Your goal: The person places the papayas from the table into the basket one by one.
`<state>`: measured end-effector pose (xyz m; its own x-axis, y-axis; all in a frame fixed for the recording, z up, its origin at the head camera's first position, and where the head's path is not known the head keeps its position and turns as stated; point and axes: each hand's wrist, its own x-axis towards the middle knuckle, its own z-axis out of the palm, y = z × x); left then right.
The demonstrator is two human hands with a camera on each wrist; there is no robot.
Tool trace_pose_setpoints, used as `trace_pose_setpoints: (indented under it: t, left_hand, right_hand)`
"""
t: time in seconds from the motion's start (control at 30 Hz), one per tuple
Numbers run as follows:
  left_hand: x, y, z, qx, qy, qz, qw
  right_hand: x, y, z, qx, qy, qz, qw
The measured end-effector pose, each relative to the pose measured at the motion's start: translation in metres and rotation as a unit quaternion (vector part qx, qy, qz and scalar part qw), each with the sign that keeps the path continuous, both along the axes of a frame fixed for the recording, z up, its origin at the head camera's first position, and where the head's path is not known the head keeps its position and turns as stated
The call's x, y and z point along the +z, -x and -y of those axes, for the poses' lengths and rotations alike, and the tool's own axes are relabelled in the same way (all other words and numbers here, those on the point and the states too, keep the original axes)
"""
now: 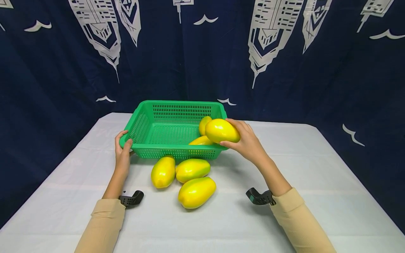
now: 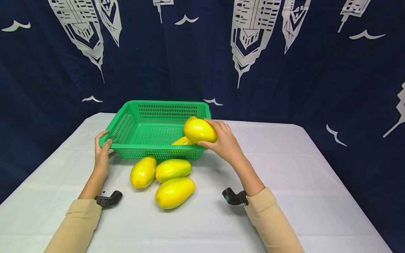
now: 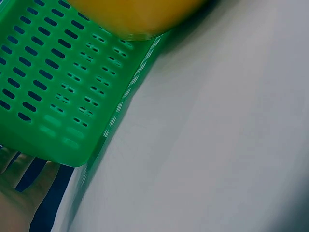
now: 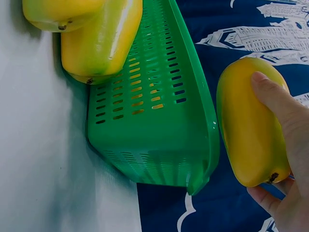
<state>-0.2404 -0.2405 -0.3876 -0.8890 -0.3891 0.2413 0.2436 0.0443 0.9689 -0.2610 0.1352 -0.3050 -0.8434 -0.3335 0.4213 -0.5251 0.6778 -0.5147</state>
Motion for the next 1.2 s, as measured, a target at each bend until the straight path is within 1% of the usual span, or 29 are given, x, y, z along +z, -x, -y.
trace_pose_setpoints:
  t: [0.23,0.43,0.73,0.97,1.2]
  left_hand:
    - [0.002,0.001,0.001,0.002,0.001,-0.002,1.0]
    - [0.001,0.001,0.001,0.001,0.007,0.001,1.0]
    - [0.003,0.0,0.0,0.003,0.003,0.002,1.0]
    - [0.002,0.001,0.0,0.003,0.002,0.0,1.0]
    - [0.001,-0.001,0.0,0.002,0.009,0.002,1.0]
  right_hand:
    - [0.002,0.008,0.006,-0.002,0.0,0.002,1.0]
    - [-0.002,0.014,0.01,0.002,-0.001,0.009,1.0]
    - [-0.005,0.02,0.021,0.013,-0.004,0.019,0.9997]
    - [-0.007,0.02,0.032,0.021,-0.016,0.041,0.9988]
    - [-0.015,0.02,0.041,0.041,-0.025,0.059,0.9971]
